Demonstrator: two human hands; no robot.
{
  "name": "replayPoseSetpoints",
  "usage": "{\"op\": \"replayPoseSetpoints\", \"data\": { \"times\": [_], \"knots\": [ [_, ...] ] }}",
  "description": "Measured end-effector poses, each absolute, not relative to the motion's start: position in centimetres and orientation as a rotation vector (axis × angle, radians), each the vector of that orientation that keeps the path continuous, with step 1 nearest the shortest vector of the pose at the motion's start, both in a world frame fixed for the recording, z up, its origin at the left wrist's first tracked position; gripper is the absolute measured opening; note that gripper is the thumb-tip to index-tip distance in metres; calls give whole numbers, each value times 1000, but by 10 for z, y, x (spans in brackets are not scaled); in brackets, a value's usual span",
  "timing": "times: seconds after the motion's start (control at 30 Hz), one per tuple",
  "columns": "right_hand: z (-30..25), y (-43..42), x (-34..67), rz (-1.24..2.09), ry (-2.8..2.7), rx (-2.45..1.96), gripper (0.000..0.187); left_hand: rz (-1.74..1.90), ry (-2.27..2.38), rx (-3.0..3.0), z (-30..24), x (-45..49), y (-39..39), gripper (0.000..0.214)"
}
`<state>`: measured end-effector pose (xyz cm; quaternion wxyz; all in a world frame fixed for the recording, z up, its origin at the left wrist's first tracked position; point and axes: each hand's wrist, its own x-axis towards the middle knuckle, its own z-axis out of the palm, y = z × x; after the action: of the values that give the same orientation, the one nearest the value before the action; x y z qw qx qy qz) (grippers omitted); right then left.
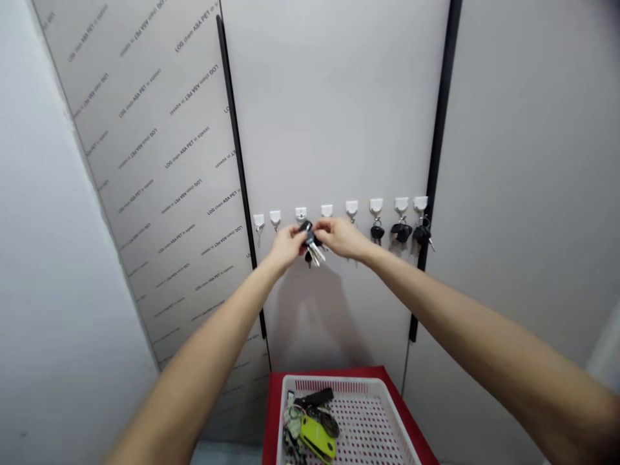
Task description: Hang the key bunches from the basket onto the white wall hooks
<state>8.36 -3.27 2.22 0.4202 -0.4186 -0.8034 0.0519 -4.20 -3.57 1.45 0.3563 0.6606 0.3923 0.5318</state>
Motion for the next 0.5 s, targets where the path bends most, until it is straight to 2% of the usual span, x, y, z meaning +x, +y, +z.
{"op": "replayPoseSetpoints", "data": {
  "times": [0.07,0.2,0.33,0.43,0.5],
  "knots": [
    [-7,-48,91,216,-2084,-1047,14,1222,1023,1703,-22,-40,-46,5],
    [-90,-72,113,632,-2168,-1063,14,889,1058,1680,-116,-31,-66,4],
    [-169,-91,126,847,-2126,-1152,18,603,1125,1697,-191,-18,-89,14],
    [-192,-98,128,854,-2152,-1109,19,424,1132,1996,-207,-11,-94,22],
    [-179,-95,131,778,-2146,-1101,19,409,1133,2121,-194,-8,-88,23]
  ]
}}
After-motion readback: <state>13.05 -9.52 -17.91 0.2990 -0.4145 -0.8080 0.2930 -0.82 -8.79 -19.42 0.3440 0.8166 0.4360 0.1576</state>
